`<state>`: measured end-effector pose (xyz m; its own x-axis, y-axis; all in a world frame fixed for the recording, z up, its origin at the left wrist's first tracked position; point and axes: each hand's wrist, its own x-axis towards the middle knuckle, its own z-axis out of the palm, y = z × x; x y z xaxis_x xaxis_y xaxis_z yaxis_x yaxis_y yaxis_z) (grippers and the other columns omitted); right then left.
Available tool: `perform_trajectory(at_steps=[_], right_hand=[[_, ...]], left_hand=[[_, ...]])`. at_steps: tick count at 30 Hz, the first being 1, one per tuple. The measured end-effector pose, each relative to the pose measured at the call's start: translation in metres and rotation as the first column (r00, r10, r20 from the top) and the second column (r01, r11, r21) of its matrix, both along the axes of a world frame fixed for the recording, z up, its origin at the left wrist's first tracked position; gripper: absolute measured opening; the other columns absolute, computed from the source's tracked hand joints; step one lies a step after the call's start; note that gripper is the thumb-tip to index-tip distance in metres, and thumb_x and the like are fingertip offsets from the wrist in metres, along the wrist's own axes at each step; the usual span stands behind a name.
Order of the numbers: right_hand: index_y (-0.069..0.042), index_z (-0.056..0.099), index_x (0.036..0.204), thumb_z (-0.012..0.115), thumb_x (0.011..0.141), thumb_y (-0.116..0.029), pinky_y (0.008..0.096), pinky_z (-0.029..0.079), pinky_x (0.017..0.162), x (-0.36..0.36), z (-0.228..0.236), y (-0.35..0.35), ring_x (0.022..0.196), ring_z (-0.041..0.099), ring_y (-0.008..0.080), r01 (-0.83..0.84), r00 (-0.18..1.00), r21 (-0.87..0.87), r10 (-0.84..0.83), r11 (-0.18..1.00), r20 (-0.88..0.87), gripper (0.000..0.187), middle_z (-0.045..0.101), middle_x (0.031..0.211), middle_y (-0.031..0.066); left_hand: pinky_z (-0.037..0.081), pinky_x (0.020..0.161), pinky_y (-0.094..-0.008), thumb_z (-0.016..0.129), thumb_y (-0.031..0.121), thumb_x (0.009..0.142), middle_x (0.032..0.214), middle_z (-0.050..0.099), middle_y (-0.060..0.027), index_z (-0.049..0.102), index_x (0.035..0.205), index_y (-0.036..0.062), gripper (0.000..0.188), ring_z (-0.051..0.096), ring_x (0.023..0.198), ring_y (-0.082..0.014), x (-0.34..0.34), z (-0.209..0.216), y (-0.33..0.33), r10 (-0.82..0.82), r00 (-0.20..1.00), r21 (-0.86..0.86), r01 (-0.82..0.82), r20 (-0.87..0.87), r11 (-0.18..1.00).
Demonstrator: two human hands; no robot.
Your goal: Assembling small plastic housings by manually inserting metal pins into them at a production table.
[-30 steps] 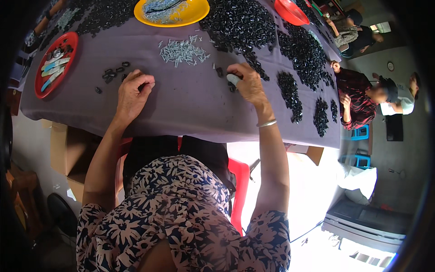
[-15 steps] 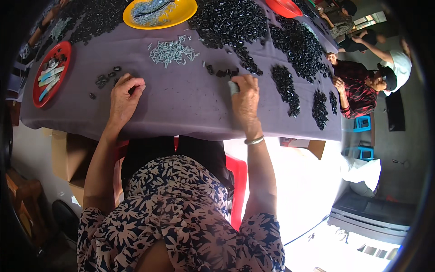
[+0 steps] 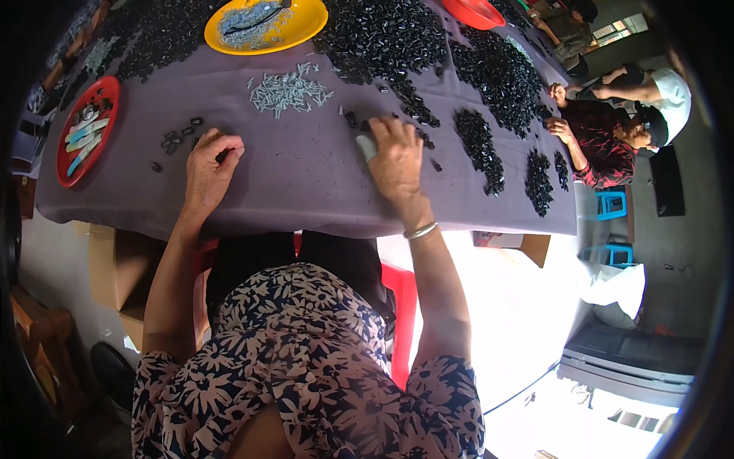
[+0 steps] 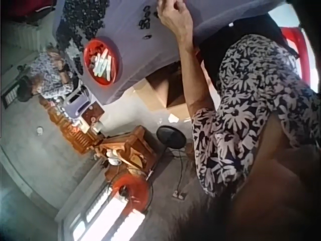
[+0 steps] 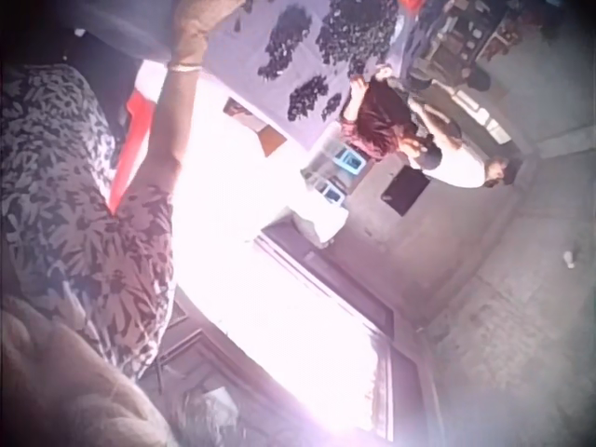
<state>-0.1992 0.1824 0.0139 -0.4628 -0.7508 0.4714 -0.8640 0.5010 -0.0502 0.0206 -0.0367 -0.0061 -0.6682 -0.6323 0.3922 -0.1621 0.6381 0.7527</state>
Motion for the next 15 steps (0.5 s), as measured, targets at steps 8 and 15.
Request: perform_trajectory(at_steps=[8,15], right_hand=[[-0.007,0.063,0.118,0.070,0.086,-0.024,0.0424,0.043,0.093,0.030,0.004,0.026,0.106,0.055,0.0314,-0.091,0.992,-0.038,0.094,0.995,0.081,0.037,0.059,0.121,0.0098],[-0.006,0.069,0.099,0.067,0.084,-0.007,0.0368,0.051,0.074,-0.047,0.013,0.039,0.080,0.066,0.0279,0.103,0.955,-0.312,-0.006,0.945,0.296,0.016,0.069,0.090,0.0130]], left_hand=[[0.045,0.067,-0.0298,0.067,-0.004,0.080,0.080,0.057,-0.0047,0.064,0.089,0.0026,0.012,0.057,0.074,-0.0173,0.002,0.002,0.000,0.003,1.000,-0.044,-0.004,-0.021,0.999],[0.046,0.068,-0.0295,0.067,-0.005,0.080,0.080,0.057,-0.0048,0.064,0.089,0.0022,0.012,0.058,0.073,-0.0169,0.001,-0.001,-0.002,-0.010,0.999,-0.095,0.005,-0.053,0.995]])
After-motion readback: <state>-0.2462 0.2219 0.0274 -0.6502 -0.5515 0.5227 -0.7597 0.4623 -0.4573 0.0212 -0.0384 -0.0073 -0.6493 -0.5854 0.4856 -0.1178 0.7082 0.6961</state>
